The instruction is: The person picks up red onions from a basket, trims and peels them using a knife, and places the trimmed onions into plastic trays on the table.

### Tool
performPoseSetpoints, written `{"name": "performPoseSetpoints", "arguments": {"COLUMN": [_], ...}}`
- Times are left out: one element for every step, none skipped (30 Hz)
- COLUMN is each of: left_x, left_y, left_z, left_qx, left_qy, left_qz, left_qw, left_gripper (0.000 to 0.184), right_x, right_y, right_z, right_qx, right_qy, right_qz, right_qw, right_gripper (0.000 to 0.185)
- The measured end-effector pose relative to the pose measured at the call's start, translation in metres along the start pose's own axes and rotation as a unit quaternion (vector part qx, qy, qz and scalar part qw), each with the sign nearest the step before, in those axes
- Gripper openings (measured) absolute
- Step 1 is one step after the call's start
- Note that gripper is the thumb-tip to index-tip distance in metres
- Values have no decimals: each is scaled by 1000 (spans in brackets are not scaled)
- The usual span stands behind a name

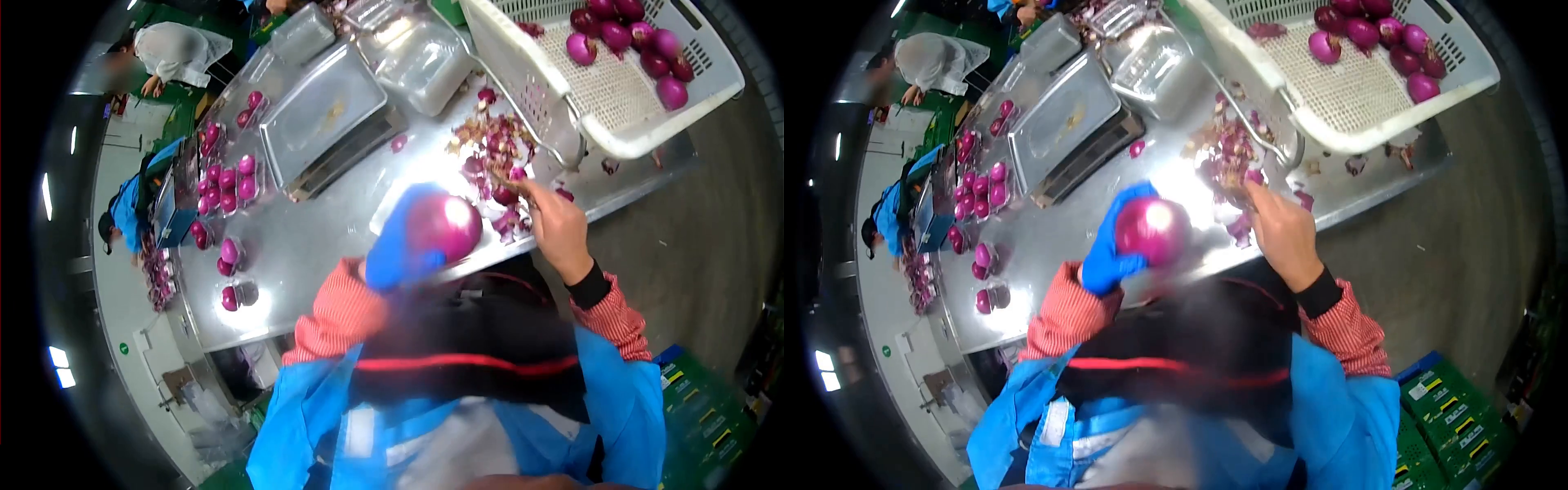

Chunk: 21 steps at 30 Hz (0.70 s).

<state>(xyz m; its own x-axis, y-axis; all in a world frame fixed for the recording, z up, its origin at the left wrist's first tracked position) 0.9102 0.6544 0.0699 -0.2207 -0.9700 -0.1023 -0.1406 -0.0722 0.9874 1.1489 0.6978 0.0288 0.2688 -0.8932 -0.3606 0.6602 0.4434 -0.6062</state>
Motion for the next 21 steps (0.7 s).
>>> {"name": "performPoseSetpoints", "arguments": {"left_x": [3, -8, -15, -13, -14, -16, -19, -20, -22, -25, -27, -27, -24, -22, -15, -9, -3, -4, 0, 4, 4], "left_y": [0, 1, 0, -3, -6, -6, -5, -4, -4, 0, 4, 7, 9, 7, -6, -23, -40, -34, -36, -38, -36], "left_z": [-3, -2, -3, -6, -7, -8, -9, -11, -13, -17, -20, -23, -22, -15, -9, -1, 5, -12, -13, -13, -10], "left_qx": [2, -2, -1, 3, 3, -65, -133, -199, -229, -274, -317, -359, -355, -310, -182, -50, 64, 255, 301, 347, 298], "left_qy": [11, 11, 14, 27, 44, 34, 23, 12, 0, -35, -69, -102, -81, 4, 43, 80, 65, 100, 94, 88, 107], "left_qz": [8, -1, -5, 1, -16, -32, -49, -66, -37, -76, -114, -151, -144, -129, -63, 2, 71, 180, 161, 141, 99], "left_qw": [1000, 1000, 1000, 1000, 999, 997, 990, 978, 973, 958, 939, 915, 920, 942, 980, 996, 993, 945, 935, 923, 944], "left_gripper": [86, 86, 86, 87, 88, 88, 89, 89, 97, 99, 101, 102, 106, 104, 100, 96, 86, 79, 76, 74, 72], "right_x": [-1, -13, -14, -15, -14, -15, -14, -15, -16, -16, -17, -14, -12, -14, -13, -12, -12, -12, -12, -13, -15], "right_y": [-13, -20, -23, -26, -30, -31, -22, -18, -16, -16, -17, -15, -12, -12, -15, -15, -18, -22, -27, -33, -34], "right_z": [6, 9, 7, 7, 7, 6, -6, -14, -21, -27, -35, -40, -45, -49, -50, -55, -60, -63, -65, -65, -63], "right_qx": [-1, 4, -16, -54, -93, -131, -243, -348, -445, -531, -561, -598, -633, -665, -710, -718, -695, -671, -626, -566, -543], "right_qy": [2, 24, -1, -6, -15, -20, -48, -122, -194, -261, -281, -289, -298, -310, -277, -254, -261, -268, -275, -284, -283], "right_qz": [2, 11, -19, -33, -46, -58, -123, -192, -257, -316, -342, -345, -344, -342, -348, -345, -332, -319, -309, -295, -289], "right_qw": [1000, 1000, 1000, 998, 994, 989, 961, 909, 835, 742, 700, 663, 626, 588, 546, 548, 582, 614, 661, 716, 736], "right_gripper": [42, 43, 38, 36, 35, 33, 28, 29, 31, 32, 35, 35, 37, 38, 45, 56, 60, 63, 67, 59, 54]}}
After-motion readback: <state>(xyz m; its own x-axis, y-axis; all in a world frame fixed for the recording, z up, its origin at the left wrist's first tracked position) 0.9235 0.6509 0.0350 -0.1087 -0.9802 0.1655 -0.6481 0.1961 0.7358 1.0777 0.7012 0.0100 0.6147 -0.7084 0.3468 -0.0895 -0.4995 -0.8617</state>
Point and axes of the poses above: each hand's wrist, its own x-axis away from the middle knuckle, its own z-axis out of the back of the hand, y = z × x, the point moved 4 cm from there along -x, towards the middle knuckle, and after that the axes turned 9 degrees about -z, right-handed, at the moved point
